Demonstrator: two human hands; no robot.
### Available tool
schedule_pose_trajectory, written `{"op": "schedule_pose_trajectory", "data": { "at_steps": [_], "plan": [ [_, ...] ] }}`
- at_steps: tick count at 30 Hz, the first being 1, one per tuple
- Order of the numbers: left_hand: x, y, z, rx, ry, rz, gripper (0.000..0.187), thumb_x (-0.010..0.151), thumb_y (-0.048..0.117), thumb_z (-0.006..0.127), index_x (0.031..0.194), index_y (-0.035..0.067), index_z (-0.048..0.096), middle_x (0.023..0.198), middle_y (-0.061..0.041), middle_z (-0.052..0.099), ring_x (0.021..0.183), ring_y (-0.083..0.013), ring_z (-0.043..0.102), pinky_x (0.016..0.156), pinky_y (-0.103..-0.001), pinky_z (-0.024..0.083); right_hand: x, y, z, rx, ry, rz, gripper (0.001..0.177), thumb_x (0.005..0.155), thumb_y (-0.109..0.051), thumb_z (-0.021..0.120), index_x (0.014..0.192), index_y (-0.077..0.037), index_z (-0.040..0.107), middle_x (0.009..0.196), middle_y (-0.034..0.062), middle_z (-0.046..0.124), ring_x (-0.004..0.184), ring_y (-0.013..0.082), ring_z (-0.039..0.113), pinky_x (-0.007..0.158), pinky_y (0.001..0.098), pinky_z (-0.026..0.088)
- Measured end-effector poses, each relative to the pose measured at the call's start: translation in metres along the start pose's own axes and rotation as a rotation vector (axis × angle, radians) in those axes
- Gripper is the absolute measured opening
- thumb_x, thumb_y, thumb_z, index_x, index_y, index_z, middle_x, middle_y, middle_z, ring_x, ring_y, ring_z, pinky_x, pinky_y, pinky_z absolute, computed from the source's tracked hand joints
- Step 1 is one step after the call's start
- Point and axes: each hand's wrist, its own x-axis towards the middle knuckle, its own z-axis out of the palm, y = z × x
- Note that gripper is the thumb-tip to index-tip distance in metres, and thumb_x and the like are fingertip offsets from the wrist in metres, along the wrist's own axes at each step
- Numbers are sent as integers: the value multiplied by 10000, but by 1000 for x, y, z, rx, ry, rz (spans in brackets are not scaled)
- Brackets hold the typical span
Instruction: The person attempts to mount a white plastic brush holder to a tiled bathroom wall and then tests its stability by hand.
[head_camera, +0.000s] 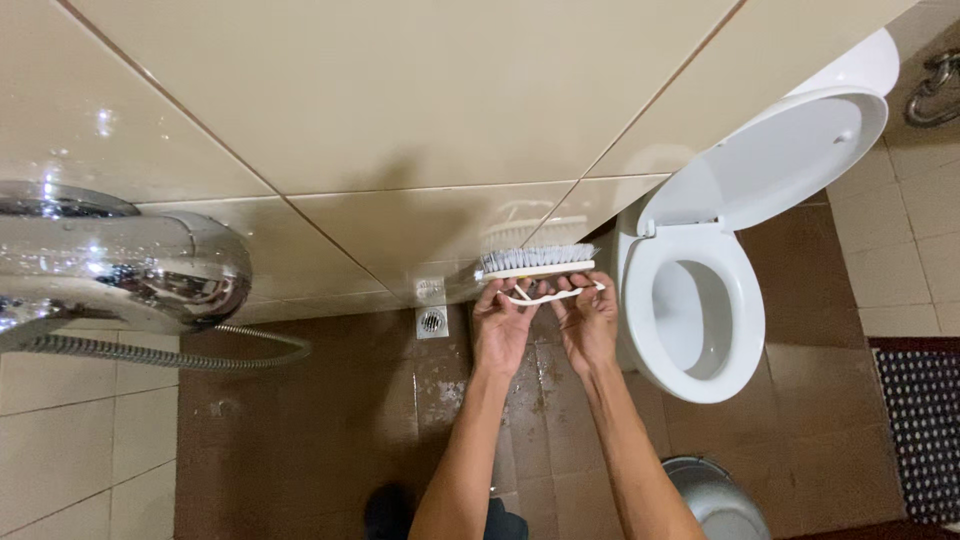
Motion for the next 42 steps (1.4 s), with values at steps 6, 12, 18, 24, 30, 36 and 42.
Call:
{"op": "schedule_pose_trajectory", "data": {
  "at_steps": [6,12,18,24,30,36,42],
  "plan": [
    [2,11,-23,75,-112,61,367,800,-50,739,1111,140,776,1154,-67,756,1133,-260,696,1089,-584,534,4,25,-15,92,-81,60,155,1080,-165,494,1218,-131,557,1183,73,665,1131,230,664,973,464,608],
    [-5,63,-37,101,16,110,174,955,23,698,1098,101,760,1153,-101,749,1134,-281,691,1066,-613,547,-13,63,18,29,-93,173,199,1094,-193,463,1259,-113,538,1245,88,637,1197,236,613,1081,492,540],
    [-14,140,-31,108,-20,168,203,949,47,687,1136,100,746,1172,-86,728,1143,-270,673,1045,-575,563,-40,99,81,87,-121,256,179,1050,-156,468,1214,-120,531,1174,86,645,1187,242,634,1077,501,559],
    [-21,205,-29,180,-42,238,197,978,49,696,1164,106,730,1226,-85,720,1171,-256,657,1075,-569,529,-63,125,131,127,-199,308,147,1051,-92,489,1191,-117,526,1179,93,669,1206,250,645,1077,486,560],
    [-34,270,-18,158,-52,239,115,1006,98,683,1117,81,710,1219,-52,722,1208,-259,653,1102,-545,534,-83,157,175,61,-275,298,132,1066,-116,457,1180,-102,523,1155,126,695,1161,262,676,1038,503,587],
    [-44,280,13,123,-43,200,210,910,64,773,1111,119,746,1170,-63,733,1167,-242,655,1093,-549,520,-101,143,204,67,-271,183,167,1092,-58,446,1214,-56,560,1162,156,711,1151,288,682,1040,479,584],
    [-53,254,39,-16,-64,112,292,839,-5,800,1065,175,760,1157,3,732,1176,-231,663,1147,-553,520,-119,99,206,143,-278,61,133,1076,-147,535,1194,-93,567,1129,106,716,1148,270,695,1016,450,611]
  ]
}}
